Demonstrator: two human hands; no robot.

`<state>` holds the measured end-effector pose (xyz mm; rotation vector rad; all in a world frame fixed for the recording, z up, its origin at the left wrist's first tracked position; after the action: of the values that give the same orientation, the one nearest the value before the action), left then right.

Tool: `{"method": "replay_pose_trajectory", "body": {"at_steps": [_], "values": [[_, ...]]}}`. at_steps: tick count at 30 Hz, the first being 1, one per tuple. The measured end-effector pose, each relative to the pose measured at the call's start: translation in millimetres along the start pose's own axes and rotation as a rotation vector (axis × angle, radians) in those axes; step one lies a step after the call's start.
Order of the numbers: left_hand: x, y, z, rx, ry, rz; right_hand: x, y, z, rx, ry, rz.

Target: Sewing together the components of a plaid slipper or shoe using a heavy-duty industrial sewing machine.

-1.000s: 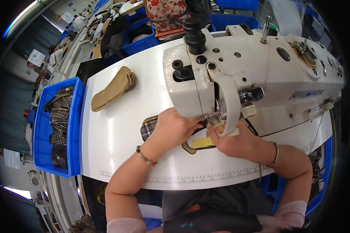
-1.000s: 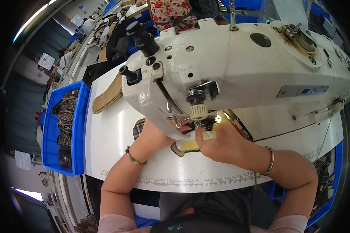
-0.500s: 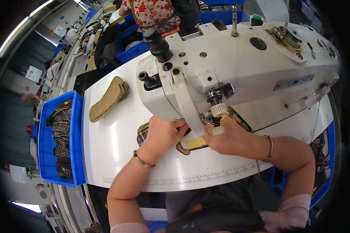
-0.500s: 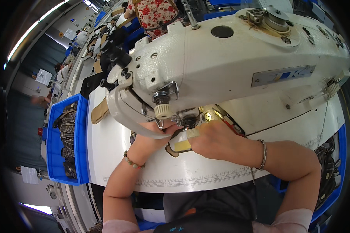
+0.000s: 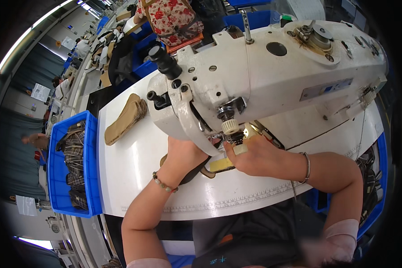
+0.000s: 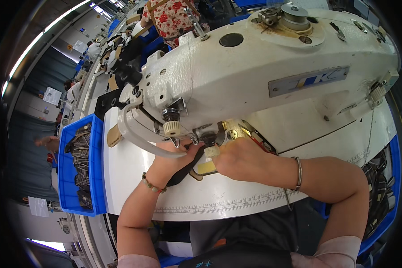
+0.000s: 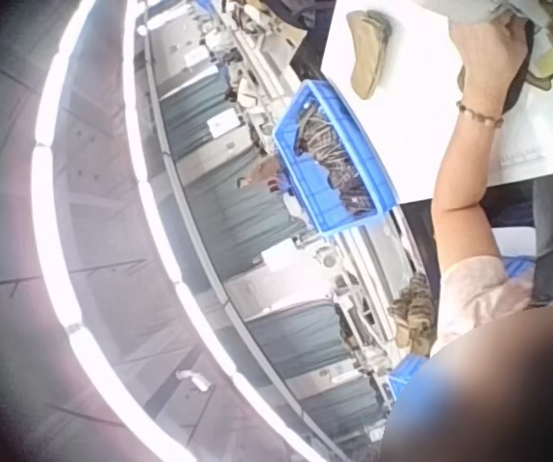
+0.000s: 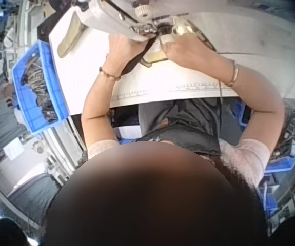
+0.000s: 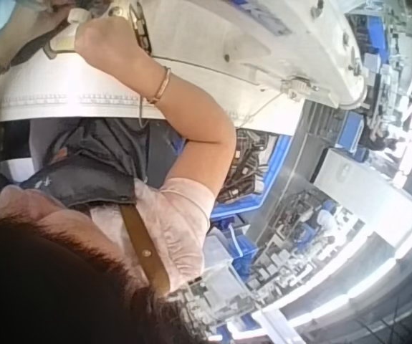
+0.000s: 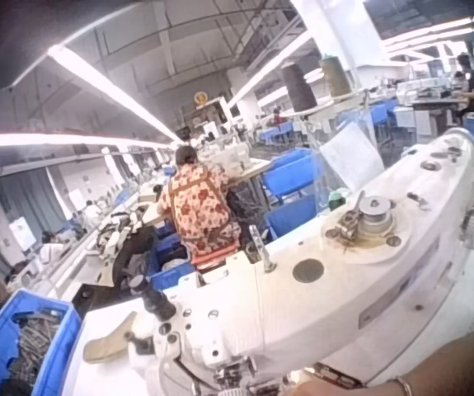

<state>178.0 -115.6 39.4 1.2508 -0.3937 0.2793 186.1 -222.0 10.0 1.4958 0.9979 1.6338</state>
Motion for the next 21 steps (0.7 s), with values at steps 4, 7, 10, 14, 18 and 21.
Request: {"method": "replay_pose_trajectory", "body": {"at_steps": [4, 7, 10, 14, 18, 21], "values": [[1, -1, 2, 0.015, -0.014, 0.009, 0, 1, 0, -0.059, 0.008, 0.007], [1, -3, 1, 0.008, -0.013, -0.002, 1, 0, -1, -0.056, 0.014, -0.004], [2, 5, 7, -0.038, -0.074, 0.076, 1, 0, -1, -0.044, 0.02, -0.014], [4, 3, 9, 0.007, 0.012, 0.016, 1, 1, -4, -0.033, 0.041, -0.041], [1, 0, 6, -0.007, 0.065, 0.03, -2, -2, -19, 0.038, 0.164, -0.026], [-10, -14, -18, -0.082, 0.143, -0.051, -5, 1, -33, 0.094, 0.264, -0.074]]}}
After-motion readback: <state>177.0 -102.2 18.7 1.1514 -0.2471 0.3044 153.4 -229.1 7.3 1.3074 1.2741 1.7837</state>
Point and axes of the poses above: each hand's wrist, its own x-axis towards the middle knuckle, its own y-axis out of the back of the hand, z = x × y, the point moved 10 cm from there along x, towards the middle knuckle, and after that the axes turned 6 degrees about -x, right-handed, at the moved point
